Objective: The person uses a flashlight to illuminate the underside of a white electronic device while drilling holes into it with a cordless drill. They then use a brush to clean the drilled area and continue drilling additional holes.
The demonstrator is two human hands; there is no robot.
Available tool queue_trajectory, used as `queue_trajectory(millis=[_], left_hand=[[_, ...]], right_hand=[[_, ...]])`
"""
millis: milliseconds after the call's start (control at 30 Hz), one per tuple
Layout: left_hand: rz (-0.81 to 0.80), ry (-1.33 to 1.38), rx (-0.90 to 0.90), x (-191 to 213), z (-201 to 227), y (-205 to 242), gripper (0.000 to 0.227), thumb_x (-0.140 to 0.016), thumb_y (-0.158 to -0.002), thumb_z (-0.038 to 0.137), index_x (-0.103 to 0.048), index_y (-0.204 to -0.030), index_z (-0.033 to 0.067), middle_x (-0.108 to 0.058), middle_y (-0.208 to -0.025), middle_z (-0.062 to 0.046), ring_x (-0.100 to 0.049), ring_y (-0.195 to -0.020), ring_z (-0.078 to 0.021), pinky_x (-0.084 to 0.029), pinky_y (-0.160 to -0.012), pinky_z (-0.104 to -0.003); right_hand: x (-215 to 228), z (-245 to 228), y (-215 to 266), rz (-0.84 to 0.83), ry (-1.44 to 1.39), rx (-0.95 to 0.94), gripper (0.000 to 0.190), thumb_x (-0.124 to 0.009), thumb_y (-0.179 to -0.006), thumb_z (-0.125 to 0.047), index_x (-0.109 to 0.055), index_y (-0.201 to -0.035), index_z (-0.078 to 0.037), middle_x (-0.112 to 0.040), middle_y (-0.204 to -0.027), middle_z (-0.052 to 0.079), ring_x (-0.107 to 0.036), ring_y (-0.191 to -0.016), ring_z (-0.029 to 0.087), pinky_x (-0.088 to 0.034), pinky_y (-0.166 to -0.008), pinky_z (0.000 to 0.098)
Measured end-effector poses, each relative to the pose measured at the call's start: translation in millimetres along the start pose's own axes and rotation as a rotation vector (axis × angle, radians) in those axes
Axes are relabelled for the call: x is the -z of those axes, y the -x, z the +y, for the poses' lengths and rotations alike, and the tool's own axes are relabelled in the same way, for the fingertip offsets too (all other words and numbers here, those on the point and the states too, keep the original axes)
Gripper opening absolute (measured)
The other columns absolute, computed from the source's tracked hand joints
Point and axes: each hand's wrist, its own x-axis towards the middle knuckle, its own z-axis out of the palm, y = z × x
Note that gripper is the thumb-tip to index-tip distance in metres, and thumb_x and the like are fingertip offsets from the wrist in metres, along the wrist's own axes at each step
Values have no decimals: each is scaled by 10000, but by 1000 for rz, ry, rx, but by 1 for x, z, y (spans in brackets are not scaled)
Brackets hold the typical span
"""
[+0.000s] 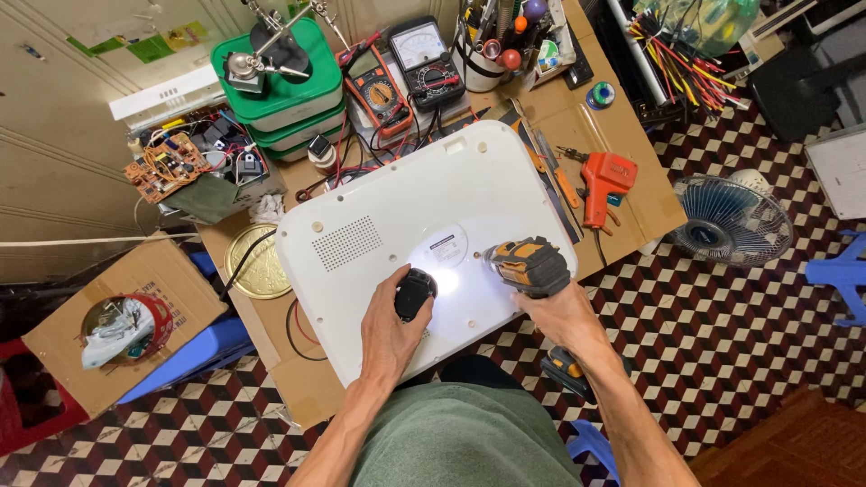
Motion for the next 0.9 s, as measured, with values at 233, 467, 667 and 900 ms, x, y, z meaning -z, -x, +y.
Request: queue_trajectory(millis=[233,467,667,900], left_hand=[[-29,3,-4,-5,6,-3,586,-760,-849,208,-546,-1369,45,-649,-1264,-164,-676,-1124,-295,-569,-938,-386],[-7,13,-42,-9,7,-2,584,-771,-846,194,-549,-1363,39,-651,-1260,-170,-677,-1119,-302,-568,-931,-388],[-16,10,-32,-9,8,0,580,-770,-842,185,-548,-1357,38,-655,-1244,-167,-684,-1102,-297,-571,-919,-387],[-37,-20,-19,-11,11,-2,586,-768,-845,202,-547,-1362,37,-652,-1250,-169,-685,-1103,-298,-577,-923,-384]], right_hand=[[0,-1,4,32,-39,67,433,-772,-814,-233,-689,-1202,-59,-756,-1083,124,-718,-1009,238,-574,-901,411],[5,-3,6,7,-12,24,442,-767,-835,-248,-680,-1221,-50,-756,-1107,149,-719,-1035,247,-565,-922,411],[4,3,4,30,-64,83,442,-780,-796,-233,-703,-1189,-46,-769,-1110,134,-723,-1042,247,-560,-932,399],[8,-7,14,24,-54,55,440,-771,-820,-239,-685,-1197,-29,-761,-1099,150,-721,-1032,245,-561,-927,402]])
